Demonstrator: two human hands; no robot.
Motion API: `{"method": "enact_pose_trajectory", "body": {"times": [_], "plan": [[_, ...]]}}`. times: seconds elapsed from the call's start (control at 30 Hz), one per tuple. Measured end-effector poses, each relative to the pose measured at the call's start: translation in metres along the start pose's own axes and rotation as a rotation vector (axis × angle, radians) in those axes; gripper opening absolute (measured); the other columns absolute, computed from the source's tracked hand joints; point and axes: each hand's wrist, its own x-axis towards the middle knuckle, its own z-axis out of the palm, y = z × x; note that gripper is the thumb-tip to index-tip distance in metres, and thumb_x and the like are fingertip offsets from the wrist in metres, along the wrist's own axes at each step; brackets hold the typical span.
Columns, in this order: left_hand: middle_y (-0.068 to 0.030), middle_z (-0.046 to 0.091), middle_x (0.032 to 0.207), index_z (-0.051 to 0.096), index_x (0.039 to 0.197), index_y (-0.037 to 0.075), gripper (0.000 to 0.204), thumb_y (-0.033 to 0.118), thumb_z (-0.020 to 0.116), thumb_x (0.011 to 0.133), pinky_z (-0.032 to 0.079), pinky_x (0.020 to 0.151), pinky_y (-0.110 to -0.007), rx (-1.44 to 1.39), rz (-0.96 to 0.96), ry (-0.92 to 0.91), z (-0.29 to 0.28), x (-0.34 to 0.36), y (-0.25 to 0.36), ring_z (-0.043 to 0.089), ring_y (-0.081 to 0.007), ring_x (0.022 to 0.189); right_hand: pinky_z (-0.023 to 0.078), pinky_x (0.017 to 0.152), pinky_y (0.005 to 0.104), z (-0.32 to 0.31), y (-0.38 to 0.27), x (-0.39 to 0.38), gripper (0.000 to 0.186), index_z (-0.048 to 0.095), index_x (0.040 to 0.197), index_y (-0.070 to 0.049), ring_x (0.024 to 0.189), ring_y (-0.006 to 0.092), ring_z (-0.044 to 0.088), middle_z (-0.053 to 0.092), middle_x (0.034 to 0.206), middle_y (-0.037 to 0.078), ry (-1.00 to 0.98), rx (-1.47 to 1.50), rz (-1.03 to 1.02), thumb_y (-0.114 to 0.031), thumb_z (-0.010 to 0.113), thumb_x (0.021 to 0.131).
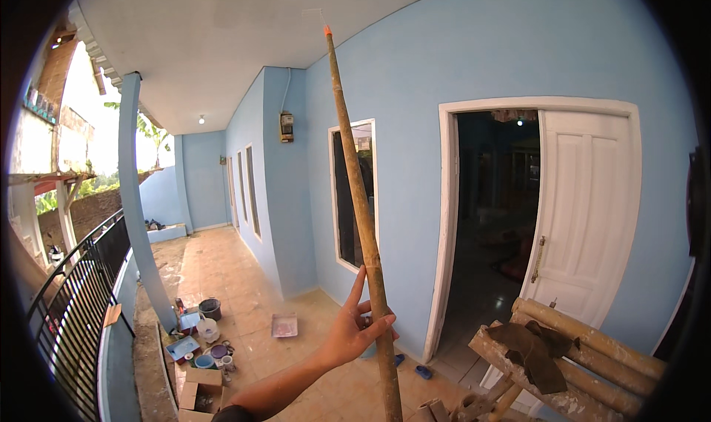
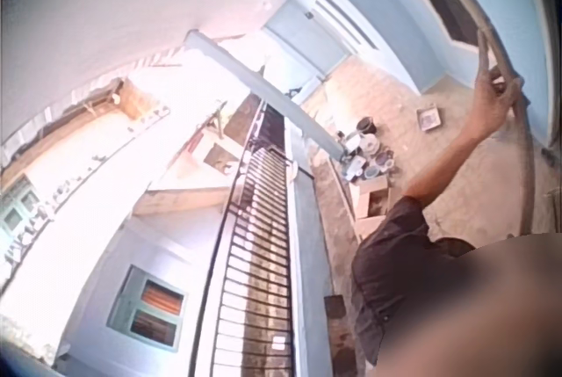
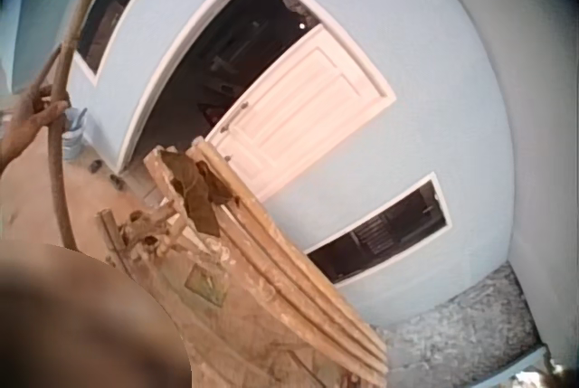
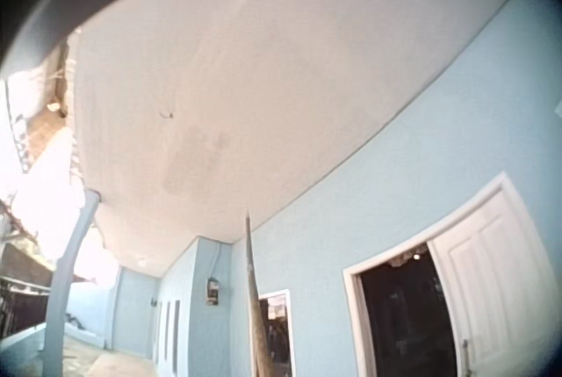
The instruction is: The person holds a long bamboo pole with a paint roller attached to the end and repeatedly rolls the ceiling of a covered outdoor corridor. The person moves the roller back and forth along the ceiling surface while standing on the tiled floor.
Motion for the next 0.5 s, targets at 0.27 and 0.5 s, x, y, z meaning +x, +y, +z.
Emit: {"method": "enact_pose_trajectory", "body": {"times": [0.27,0.5], "plan": [[-0.0155,0.066,0.098,-0.009,0.162,0.013,0.098,0.001,0.062,0.095,0.063,0.068,-0.038,0.048,0.107,0.041,-0.012,0.034,0.082,0.073,-0.0247,0.073,0.039,0.054,0.0337,0.006,-0.069,0.004,0.029,0.059,0.083,-0.003,0.062,0.0125,0.044,0.048,0.067,-0.001,-0.129,0.035,-0.150,-0.021,0.082,0.085],[-0.0164,0.068,0.098,0.000,0.163,0.007,0.096,-0.001,0.064,0.091,0.062,0.066,-0.038,0.072,0.147,0.119,-0.030,0.049,0.097,0.073,-0.0254,0.072,0.039,0.052,0.0316,0.025,-0.099,0.009,0.027,0.058,0.083,-0.005,0.059,0.0108,0.044,0.049,0.066,-0.001,-0.197,0.113,-0.199,-0.020,0.081,0.086]]}}
